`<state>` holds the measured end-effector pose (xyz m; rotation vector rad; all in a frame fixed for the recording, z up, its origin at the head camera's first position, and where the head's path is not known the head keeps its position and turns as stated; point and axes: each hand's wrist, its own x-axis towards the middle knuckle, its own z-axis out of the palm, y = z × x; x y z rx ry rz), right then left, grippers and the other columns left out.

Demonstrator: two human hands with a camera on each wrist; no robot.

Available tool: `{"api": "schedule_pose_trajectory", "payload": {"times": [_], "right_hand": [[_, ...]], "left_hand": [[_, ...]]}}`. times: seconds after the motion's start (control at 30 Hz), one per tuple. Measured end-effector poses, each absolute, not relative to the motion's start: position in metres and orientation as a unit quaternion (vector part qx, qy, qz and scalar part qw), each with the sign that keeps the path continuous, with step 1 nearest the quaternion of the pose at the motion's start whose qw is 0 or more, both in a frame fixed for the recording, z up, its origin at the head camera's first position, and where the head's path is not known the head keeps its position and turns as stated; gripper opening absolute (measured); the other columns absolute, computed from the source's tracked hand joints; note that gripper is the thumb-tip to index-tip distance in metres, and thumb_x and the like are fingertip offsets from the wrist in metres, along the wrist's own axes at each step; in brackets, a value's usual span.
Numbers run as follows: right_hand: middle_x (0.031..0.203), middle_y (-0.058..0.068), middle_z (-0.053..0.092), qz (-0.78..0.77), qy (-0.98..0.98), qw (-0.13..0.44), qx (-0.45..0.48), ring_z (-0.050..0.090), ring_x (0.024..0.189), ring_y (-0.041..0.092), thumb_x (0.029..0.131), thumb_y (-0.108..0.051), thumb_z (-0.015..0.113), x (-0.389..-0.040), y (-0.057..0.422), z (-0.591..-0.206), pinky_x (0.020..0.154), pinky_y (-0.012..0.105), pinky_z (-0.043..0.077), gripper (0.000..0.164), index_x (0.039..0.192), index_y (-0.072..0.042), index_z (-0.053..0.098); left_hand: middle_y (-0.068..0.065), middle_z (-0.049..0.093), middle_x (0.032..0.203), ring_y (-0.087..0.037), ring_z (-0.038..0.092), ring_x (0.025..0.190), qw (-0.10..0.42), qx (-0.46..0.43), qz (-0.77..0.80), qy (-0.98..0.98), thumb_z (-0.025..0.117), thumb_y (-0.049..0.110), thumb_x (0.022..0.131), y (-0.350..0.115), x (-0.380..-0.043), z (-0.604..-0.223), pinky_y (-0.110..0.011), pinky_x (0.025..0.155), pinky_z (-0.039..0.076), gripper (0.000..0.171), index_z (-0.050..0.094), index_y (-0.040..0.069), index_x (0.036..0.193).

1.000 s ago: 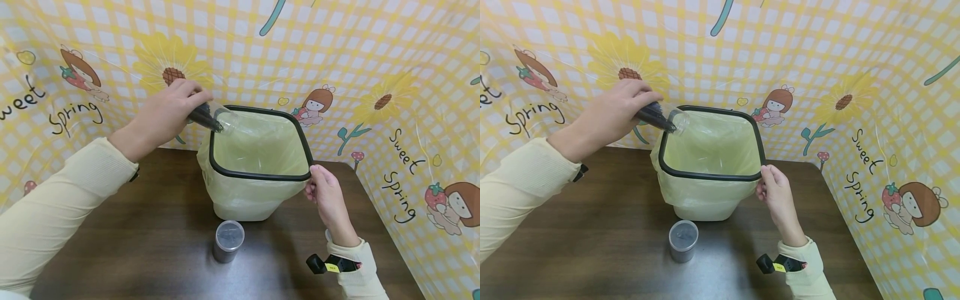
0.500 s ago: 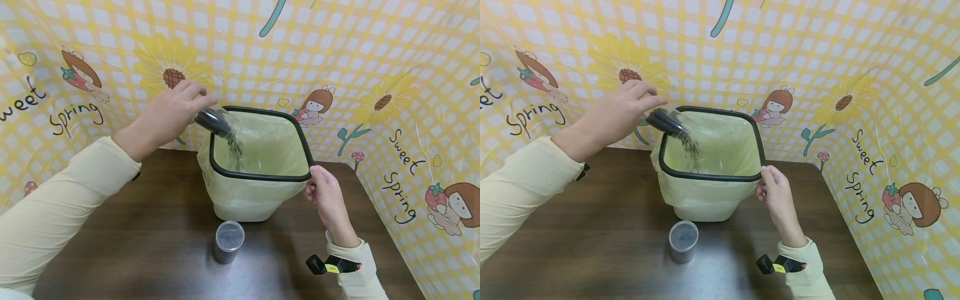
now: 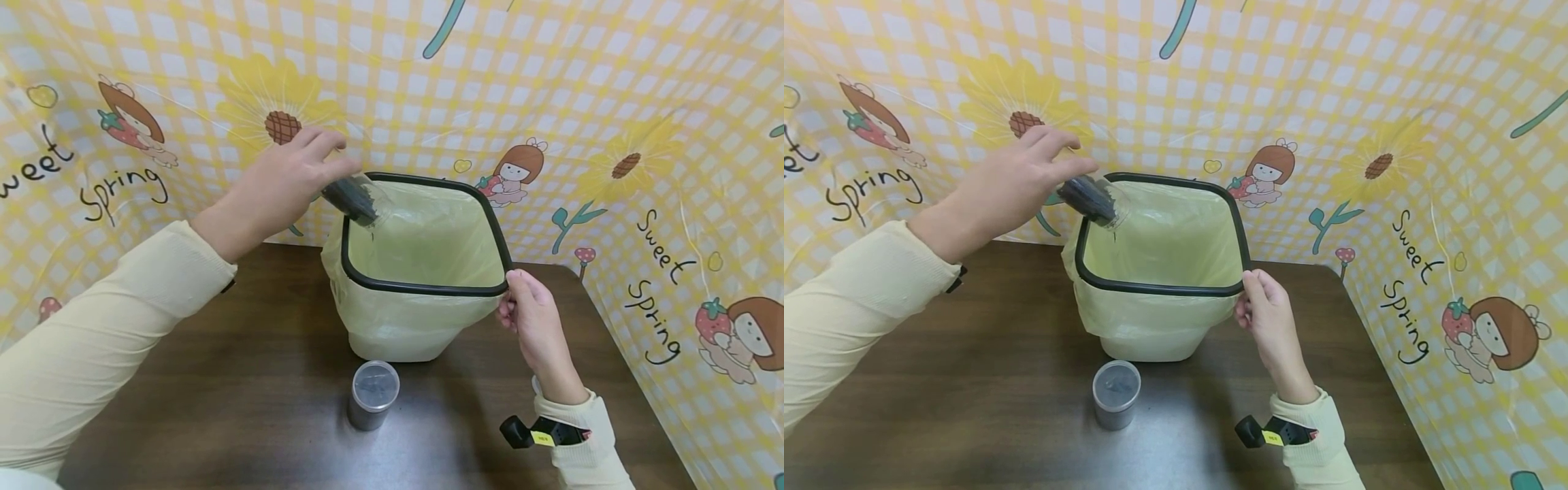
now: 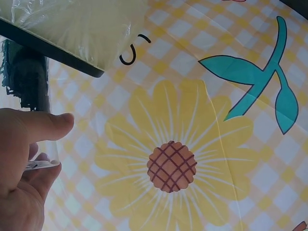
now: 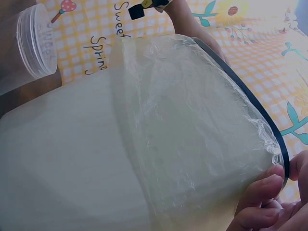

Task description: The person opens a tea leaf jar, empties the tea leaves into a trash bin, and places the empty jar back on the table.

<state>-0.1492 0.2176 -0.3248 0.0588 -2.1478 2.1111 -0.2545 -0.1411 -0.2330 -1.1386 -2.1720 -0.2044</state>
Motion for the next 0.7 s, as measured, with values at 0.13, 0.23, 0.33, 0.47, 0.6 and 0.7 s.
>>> {"api": "schedule_pose_trajectory", "payload": {"times": [0.13, 0.23, 0.33, 0.47, 0.6, 0.7], "right_hand": [[0.060, -0.002, 0.048, 0.701, -0.711, 0.064, 0.017, 0.044, 0.052, 0.009, 0.109, -0.020, 0.042, -0.1491, 0.2174, -0.3245, 0.048, 0.019, 0.034, 0.037, 0.074, -0.010, 0.049], [0.060, -0.002, 0.048, 0.700, -0.711, 0.063, 0.017, 0.044, 0.052, 0.009, 0.109, -0.020, 0.042, -0.1492, 0.2173, -0.3245, 0.048, 0.019, 0.034, 0.037, 0.074, -0.010, 0.049], [0.060, -0.002, 0.048, 0.700, -0.711, 0.063, 0.018, 0.045, 0.052, 0.009, 0.109, -0.020, 0.042, -0.1491, 0.2175, -0.3245, 0.048, 0.019, 0.034, 0.037, 0.075, -0.010, 0.049], [0.060, -0.002, 0.048, 0.700, -0.711, 0.064, 0.018, 0.045, 0.052, 0.010, 0.109, -0.021, 0.043, -0.1489, 0.2177, -0.3246, 0.048, 0.019, 0.034, 0.037, 0.075, -0.010, 0.050], [0.060, -0.001, 0.049, 0.700, -0.711, 0.064, 0.017, 0.045, 0.052, 0.010, 0.109, -0.021, 0.043, -0.1489, 0.2176, -0.3245, 0.048, 0.019, 0.034, 0.037, 0.075, -0.010, 0.050], [0.060, -0.001, 0.049, 0.698, -0.713, 0.065, 0.014, 0.045, 0.052, 0.010, 0.109, -0.021, 0.043, -0.1488, 0.2176, -0.3245, 0.048, 0.019, 0.035, 0.037, 0.075, -0.010, 0.050]], "left_hand": [[-0.021, 0.058, 0.121, -0.040, 0.053, 0.119, 0.341, -0.440, -0.071, -0.828, 0.055, -0.019, 0.094, -0.1385, -0.2547, -0.2331, -0.051, 0.057, 0.054, 0.042, 0.068, 0.007, 0.124], [-0.022, 0.057, 0.120, -0.040, 0.052, 0.118, 0.342, -0.442, -0.066, -0.827, 0.054, -0.020, 0.094, -0.1378, -0.2545, -0.2322, -0.049, 0.058, 0.054, 0.042, 0.068, 0.007, 0.123], [-0.022, 0.057, 0.118, -0.039, 0.052, 0.117, 0.342, -0.445, -0.065, -0.825, 0.055, -0.020, 0.094, -0.1373, -0.2547, -0.2317, -0.047, 0.057, 0.054, 0.042, 0.068, 0.007, 0.123], [-0.022, 0.057, 0.117, -0.039, 0.053, 0.116, 0.346, -0.447, -0.068, -0.822, 0.054, -0.021, 0.094, -0.1367, -0.2550, -0.2318, -0.045, 0.053, 0.052, 0.042, 0.068, 0.007, 0.122], [-0.021, 0.057, 0.118, -0.039, 0.053, 0.117, 0.345, -0.447, -0.069, -0.823, 0.053, -0.021, 0.093, -0.1366, -0.2550, -0.2321, -0.045, 0.050, 0.051, 0.044, 0.068, 0.008, 0.123], [-0.021, 0.057, 0.119, -0.039, 0.053, 0.117, 0.344, -0.447, -0.067, -0.823, 0.053, -0.022, 0.093, -0.1362, -0.2555, -0.2321, -0.046, 0.051, 0.052, 0.045, 0.068, 0.008, 0.123]]}}
